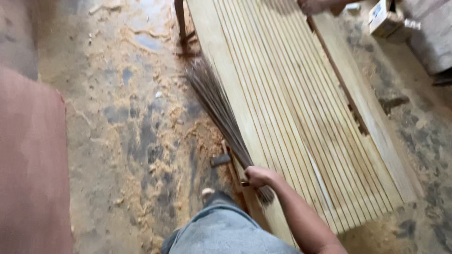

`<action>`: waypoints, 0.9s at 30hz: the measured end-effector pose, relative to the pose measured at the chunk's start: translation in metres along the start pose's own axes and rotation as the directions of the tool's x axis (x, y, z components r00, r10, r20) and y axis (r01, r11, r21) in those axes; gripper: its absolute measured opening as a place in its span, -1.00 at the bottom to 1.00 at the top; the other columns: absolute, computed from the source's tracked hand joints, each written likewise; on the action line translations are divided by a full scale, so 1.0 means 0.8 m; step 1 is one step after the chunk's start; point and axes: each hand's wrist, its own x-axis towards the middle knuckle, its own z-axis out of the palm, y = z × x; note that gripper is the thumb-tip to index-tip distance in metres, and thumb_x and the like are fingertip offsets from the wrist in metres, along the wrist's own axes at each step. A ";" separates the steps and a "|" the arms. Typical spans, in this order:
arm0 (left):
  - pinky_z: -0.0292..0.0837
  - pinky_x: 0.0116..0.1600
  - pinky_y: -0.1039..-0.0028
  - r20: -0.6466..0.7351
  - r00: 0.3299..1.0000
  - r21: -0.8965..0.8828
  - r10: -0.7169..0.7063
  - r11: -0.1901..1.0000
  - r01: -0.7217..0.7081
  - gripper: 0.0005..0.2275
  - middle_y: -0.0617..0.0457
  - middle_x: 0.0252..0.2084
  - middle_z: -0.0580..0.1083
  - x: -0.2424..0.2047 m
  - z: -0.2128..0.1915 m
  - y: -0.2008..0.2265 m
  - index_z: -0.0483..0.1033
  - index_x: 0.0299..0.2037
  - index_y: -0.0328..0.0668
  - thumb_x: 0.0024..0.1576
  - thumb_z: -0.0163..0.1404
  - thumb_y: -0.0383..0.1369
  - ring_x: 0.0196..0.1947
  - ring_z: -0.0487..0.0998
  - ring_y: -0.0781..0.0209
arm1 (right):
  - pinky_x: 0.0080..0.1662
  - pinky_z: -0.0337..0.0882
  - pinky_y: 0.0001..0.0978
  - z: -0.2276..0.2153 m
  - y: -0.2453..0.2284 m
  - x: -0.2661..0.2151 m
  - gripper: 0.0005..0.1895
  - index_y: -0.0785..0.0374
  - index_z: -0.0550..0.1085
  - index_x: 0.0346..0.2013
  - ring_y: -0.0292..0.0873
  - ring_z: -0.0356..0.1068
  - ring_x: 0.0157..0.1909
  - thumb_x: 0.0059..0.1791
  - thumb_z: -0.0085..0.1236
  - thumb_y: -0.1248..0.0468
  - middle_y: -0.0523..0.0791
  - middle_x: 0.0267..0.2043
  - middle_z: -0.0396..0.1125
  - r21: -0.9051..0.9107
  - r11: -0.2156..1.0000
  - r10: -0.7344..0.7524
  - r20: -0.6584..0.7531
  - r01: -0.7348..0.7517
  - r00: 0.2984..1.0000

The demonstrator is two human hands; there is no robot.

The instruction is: The person smooths a large wooden board with a sanding block, then sweeps the surface with a broom to remove dust. They continue sanding the board and use a chisel to carve letters into the wood.

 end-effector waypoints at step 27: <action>0.50 0.16 0.22 0.191 0.935 0.277 0.300 0.897 -0.344 -0.49 -0.29 0.07 0.60 0.592 -0.355 0.426 0.59 0.13 -0.36 0.16 0.11 -0.04 0.07 0.63 -0.11 | -0.08 0.48 0.02 -0.337 -0.331 0.340 -0.77 0.24 0.52 -0.19 0.17 0.51 -0.14 -0.09 0.04 0.26 0.13 -0.21 0.51 0.486 0.872 0.392 -0.611 -0.065 0.688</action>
